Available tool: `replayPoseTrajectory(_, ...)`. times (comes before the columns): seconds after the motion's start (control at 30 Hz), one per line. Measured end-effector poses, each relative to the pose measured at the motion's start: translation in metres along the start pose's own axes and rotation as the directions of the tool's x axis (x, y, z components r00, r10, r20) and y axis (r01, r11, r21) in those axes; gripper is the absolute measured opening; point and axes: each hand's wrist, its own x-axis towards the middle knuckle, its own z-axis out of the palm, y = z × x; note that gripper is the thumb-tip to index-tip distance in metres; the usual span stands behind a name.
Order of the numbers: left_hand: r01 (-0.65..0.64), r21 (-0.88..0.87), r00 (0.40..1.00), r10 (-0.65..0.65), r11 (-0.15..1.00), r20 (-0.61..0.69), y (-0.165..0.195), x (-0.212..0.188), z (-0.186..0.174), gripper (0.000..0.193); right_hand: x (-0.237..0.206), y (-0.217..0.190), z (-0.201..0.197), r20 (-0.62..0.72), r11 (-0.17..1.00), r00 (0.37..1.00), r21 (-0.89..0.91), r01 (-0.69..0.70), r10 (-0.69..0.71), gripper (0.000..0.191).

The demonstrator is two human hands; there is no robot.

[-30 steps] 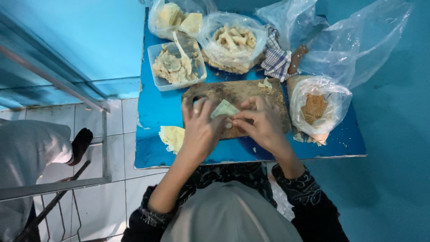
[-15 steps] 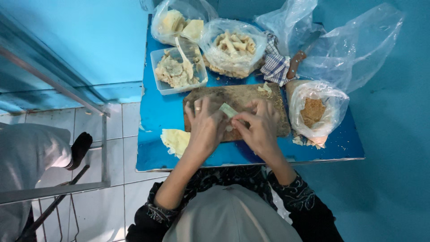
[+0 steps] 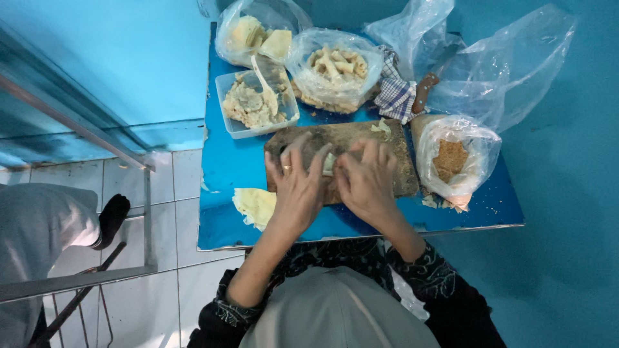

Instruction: The person cuts a large round white food sheet on a wooden cutting board with a knife, slicing it into smaller pieces. They then fold and press the cut pieces by hand and place the folded pieces aside, working through the sheet piece by piece.

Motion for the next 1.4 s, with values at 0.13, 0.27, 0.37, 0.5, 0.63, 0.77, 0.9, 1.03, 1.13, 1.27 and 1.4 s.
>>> replayPoseTrajectory(0.13,0.03,-0.03,0.998,-0.031,0.999,-0.063,0.001,0.001,-0.002,0.069,0.013,0.001,0.004,0.106,0.994,0.994,-0.11,-0.011,0.022,0.013)
replayPoseTrajectory(0.27,0.064,0.01,0.997,-0.063,0.998,-0.032,0.001,0.002,-0.003,0.076,0.024,0.006,0.01,0.17,0.986,0.985,-0.164,-0.009,0.037,0.022)
replayPoseTrajectory(0.37,0.061,-0.045,0.996,-0.064,0.997,-0.056,0.0,0.0,-0.003,0.079,0.033,0.008,0.013,0.161,0.982,0.985,-0.185,-0.032,0.062,0.032)
replayPoseTrajectory(0.5,0.068,0.011,0.995,-0.067,0.998,-0.079,0.001,0.0,-0.001,0.074,0.05,0.021,0.0,0.221,0.974,0.958,-0.179,-0.141,0.18,0.041)
replayPoseTrajectory(0.63,0.05,0.092,0.992,-0.039,0.994,-0.12,0.001,-0.001,0.002,0.058,0.048,0.036,-0.031,0.149,0.997,0.987,0.041,-0.067,0.061,0.038)
replayPoseTrajectory(0.77,0.007,0.149,0.99,0.014,0.989,-0.143,0.005,-0.004,0.002,0.048,0.036,0.03,-0.03,0.179,0.988,0.972,0.028,0.149,-0.151,0.031)
replayPoseTrajectory(0.9,0.033,0.124,0.991,-0.017,0.992,-0.133,0.004,-0.004,0.001,0.047,0.036,0.036,-0.023,0.091,0.975,0.991,0.209,0.074,-0.095,0.018)
replayPoseTrajectory(1.03,0.053,0.088,0.991,-0.041,0.995,-0.13,0.003,-0.003,0.002,0.045,0.037,0.059,-0.03,0.183,0.837,0.983,0.532,-0.127,0.033,0.021)
replayPoseTrajectory(1.13,0.029,0.082,0.987,-0.015,0.996,-0.161,0.005,-0.003,0.003,0.037,0.03,0.068,-0.031,0.307,0.679,0.948,0.677,-0.282,0.088,0.02)
replayPoseTrajectory(1.27,0.027,0.126,0.983,-0.004,0.992,-0.182,0.007,-0.002,0.0,0.029,0.018,0.063,-0.026,0.457,0.433,0.871,0.759,-0.487,0.179,0.019)
replayPoseTrajectory(1.4,0.054,-0.009,0.984,-0.055,0.998,-0.171,0.011,-0.001,-0.01,0.024,0.009,0.045,-0.027,0.363,0.349,0.918,0.849,-0.397,0.161,0.017)
